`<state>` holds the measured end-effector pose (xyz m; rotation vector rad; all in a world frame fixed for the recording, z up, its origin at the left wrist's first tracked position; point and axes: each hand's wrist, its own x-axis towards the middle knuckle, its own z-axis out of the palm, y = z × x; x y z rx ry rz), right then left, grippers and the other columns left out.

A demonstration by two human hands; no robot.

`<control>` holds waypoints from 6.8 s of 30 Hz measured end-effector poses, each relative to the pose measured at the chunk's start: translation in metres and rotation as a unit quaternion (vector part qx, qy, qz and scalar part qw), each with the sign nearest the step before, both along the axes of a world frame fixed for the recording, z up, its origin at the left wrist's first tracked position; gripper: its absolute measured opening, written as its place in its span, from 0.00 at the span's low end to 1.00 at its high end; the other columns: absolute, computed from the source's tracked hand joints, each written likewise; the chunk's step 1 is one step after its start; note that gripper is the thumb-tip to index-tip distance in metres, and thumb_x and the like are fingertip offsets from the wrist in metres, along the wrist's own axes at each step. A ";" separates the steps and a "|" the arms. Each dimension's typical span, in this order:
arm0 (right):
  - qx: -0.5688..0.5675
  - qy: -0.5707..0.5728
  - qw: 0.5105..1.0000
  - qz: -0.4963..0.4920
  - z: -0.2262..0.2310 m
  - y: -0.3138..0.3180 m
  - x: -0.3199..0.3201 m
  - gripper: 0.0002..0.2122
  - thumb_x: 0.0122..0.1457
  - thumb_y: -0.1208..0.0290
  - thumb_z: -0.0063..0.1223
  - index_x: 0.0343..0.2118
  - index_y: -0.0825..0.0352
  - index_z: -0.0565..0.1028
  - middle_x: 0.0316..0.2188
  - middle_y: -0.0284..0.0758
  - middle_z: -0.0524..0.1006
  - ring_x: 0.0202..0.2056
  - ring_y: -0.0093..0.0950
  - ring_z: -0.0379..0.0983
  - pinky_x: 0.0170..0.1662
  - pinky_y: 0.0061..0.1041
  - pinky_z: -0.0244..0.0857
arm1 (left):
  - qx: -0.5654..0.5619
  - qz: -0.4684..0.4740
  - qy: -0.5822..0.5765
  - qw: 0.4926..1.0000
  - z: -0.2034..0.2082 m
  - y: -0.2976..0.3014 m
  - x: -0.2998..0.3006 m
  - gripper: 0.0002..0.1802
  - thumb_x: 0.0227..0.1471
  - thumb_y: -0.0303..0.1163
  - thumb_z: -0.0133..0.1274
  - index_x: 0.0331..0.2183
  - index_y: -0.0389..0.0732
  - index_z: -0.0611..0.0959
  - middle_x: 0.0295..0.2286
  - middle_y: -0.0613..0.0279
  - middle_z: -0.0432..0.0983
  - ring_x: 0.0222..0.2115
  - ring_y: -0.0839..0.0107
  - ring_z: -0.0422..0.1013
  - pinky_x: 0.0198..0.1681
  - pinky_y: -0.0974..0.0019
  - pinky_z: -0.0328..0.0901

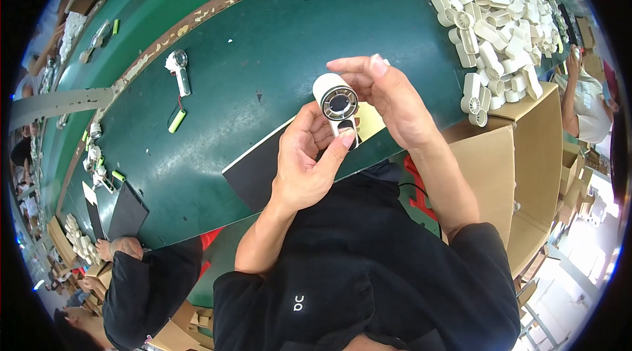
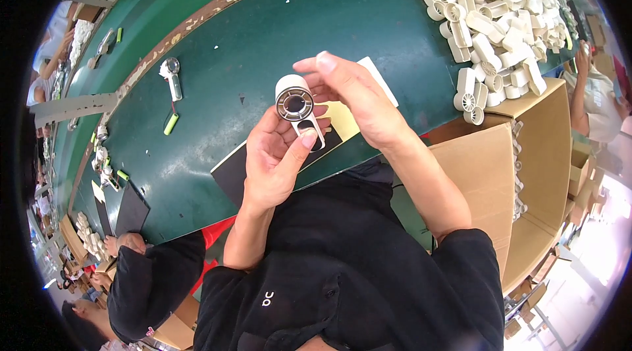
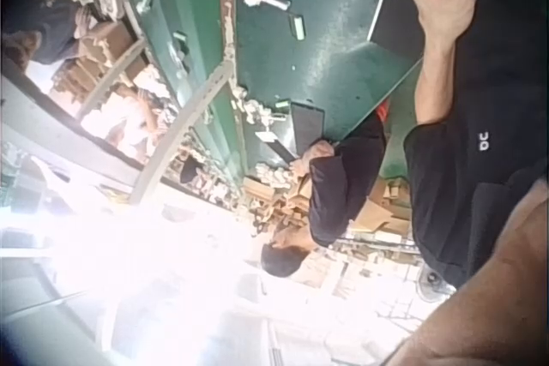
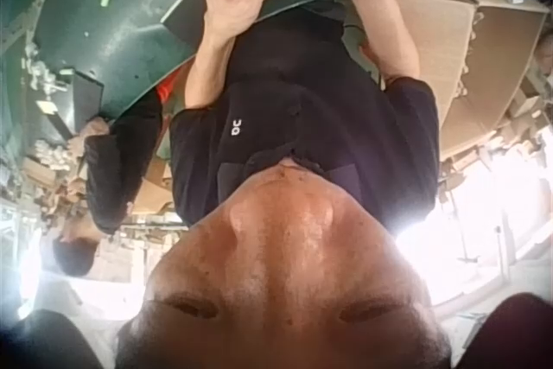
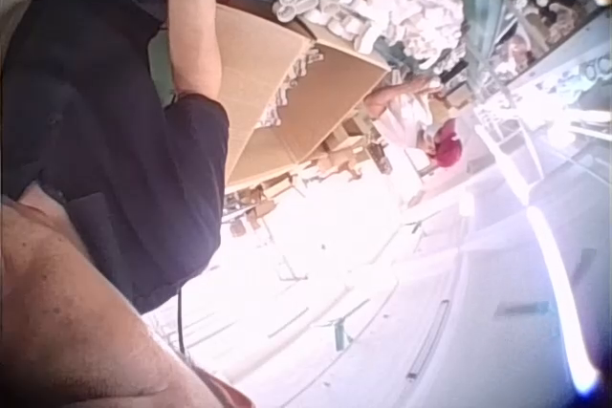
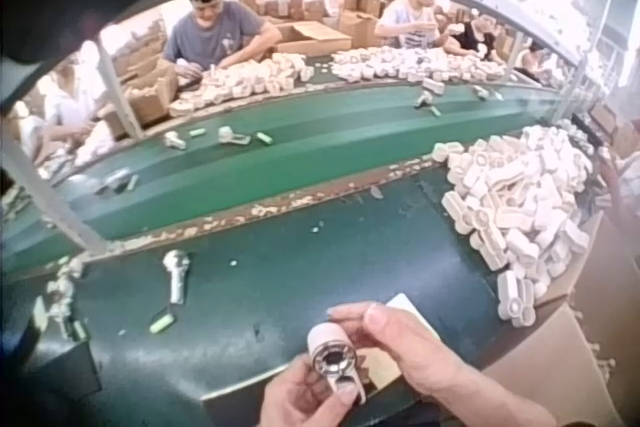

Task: The person assembles small portable hand fans by hand, installing internal fan blades and rechargeable batteries into a plastic housing, then snapping the plastic housing components together.

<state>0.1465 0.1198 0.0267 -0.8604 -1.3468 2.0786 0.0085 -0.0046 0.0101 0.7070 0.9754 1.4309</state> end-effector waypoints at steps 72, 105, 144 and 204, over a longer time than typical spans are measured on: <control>0.241 -0.176 0.948 0.107 0.027 -0.002 0.022 0.22 0.60 0.74 0.64 0.58 0.70 0.74 0.45 0.39 0.82 0.47 0.26 0.79 0.54 0.30 0.71 | 0.117 0.148 0.538 0.821 -0.002 0.004 -0.008 0.24 0.45 0.27 0.69 0.46 0.34 0.82 0.42 0.47 0.81 0.42 0.51 0.78 0.46 0.55 0.73; 0.660 -0.323 0.484 -0.475 0.355 0.470 0.078 0.27 0.54 0.51 0.67 0.52 0.63 0.79 0.46 0.44 0.83 0.46 0.40 0.82 0.52 0.37 0.73 | 0.083 0.062 0.706 0.700 -0.056 -0.014 -0.001 0.24 0.56 0.31 0.59 0.53 0.34 0.75 0.56 0.40 0.67 0.58 0.40 0.63 0.62 0.42 0.60; 0.733 -0.010 0.664 0.146 -0.067 0.068 -0.257 0.21 0.55 0.79 0.56 0.54 0.61 0.77 0.50 0.41 0.76 0.51 0.43 0.75 0.53 0.40 0.70 | 0.214 -0.072 0.671 0.706 -0.053 0.024 -0.020 0.33 0.51 0.42 0.62 0.55 0.35 0.75 0.57 0.43 0.65 0.62 0.41 0.59 0.68 0.39 0.52; 0.585 -0.174 0.788 -0.079 -0.091 0.077 -0.111 0.24 0.56 0.67 0.62 0.55 0.67 0.73 0.38 0.41 0.73 0.34 0.42 0.75 0.38 0.41 0.70 | 0.058 0.030 -0.010 0.998 0.037 0.064 -0.001 0.24 0.70 0.33 0.44 0.61 0.31 0.67 0.39 0.59 0.76 0.38 0.72 0.73 0.46 0.66 0.70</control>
